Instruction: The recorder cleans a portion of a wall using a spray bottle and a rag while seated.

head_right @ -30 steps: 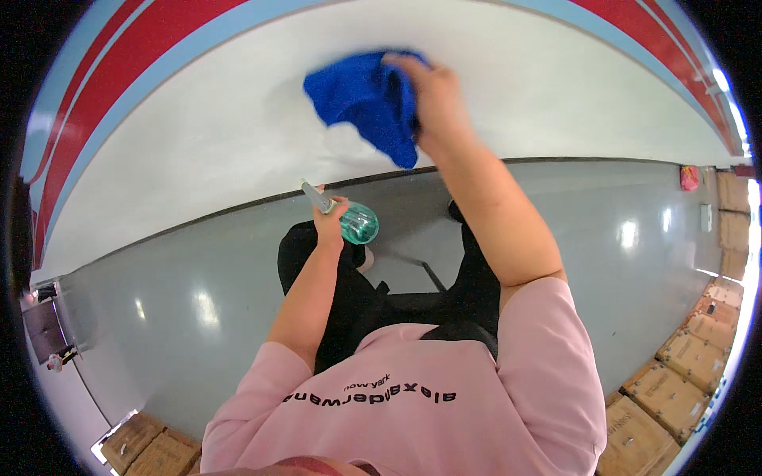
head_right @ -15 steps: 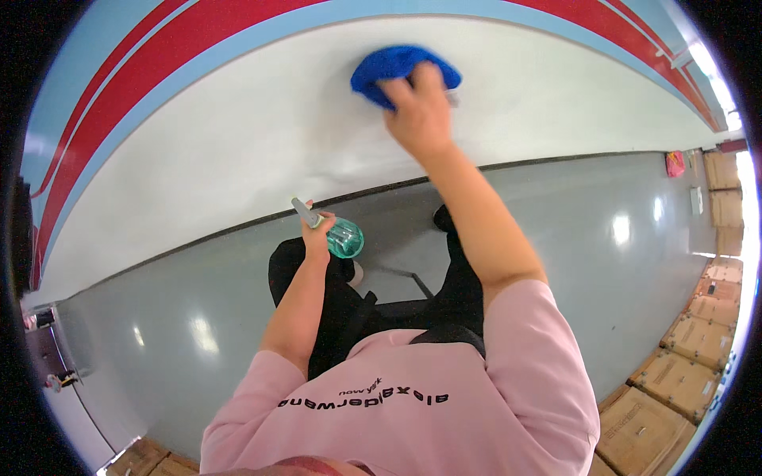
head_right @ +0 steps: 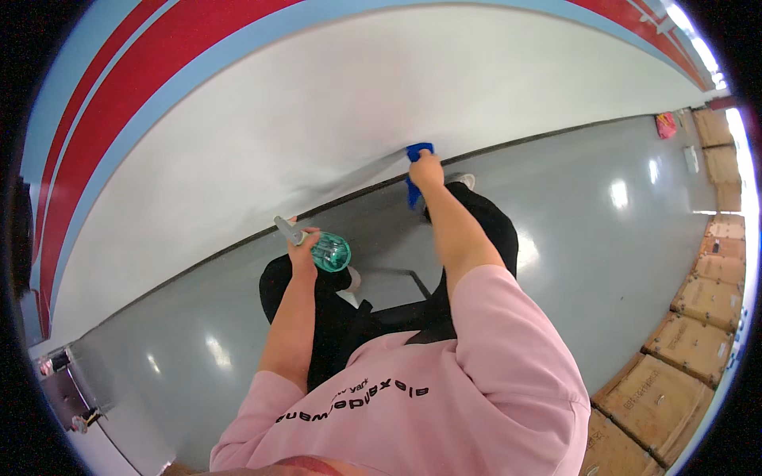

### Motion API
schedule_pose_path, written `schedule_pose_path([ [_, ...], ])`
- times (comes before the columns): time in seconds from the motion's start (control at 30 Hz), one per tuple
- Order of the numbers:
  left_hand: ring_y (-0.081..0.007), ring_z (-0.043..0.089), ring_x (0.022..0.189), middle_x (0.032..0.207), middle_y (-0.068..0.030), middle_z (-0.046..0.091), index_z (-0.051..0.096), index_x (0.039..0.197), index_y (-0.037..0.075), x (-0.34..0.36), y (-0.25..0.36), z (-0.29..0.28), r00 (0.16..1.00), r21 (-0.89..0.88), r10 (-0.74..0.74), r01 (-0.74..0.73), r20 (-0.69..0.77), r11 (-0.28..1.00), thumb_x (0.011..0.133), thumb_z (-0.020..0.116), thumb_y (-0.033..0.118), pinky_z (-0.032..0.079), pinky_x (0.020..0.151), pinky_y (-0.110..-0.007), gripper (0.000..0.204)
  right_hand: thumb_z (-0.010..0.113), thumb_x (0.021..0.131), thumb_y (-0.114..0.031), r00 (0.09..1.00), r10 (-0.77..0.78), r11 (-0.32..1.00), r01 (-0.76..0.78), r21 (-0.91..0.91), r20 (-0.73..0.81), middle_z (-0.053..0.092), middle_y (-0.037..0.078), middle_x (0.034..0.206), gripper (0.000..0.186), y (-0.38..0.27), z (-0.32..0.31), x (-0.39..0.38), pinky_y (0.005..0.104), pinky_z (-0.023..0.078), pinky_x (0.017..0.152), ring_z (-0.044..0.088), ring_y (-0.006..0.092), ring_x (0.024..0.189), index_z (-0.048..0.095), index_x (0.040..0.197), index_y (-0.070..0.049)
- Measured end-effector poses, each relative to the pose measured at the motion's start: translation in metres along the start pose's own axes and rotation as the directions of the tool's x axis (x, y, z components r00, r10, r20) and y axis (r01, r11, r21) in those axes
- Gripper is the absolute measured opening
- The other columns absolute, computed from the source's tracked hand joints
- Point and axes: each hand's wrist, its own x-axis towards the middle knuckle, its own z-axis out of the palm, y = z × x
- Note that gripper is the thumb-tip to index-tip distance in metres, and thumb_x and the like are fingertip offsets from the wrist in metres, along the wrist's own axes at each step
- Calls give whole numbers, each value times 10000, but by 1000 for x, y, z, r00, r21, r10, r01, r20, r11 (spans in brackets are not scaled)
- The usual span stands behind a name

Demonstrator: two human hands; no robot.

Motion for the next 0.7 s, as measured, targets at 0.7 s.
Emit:
schedule_pose_path([
  [0.7, -218, 517, 887, 820, -55, 537, 319, 1254, 84, -2, 4, 13, 999, 7, 6, -7, 49, 1000, 651, 619, 27, 327, 871, -387, 676, 534, 686, -115, 569, -172, 665, 669, 331, -804, 514, 93, 777, 154, -88, -250, -13, 332, 432, 602, 522, 214, 700, 503, 820, -46],
])
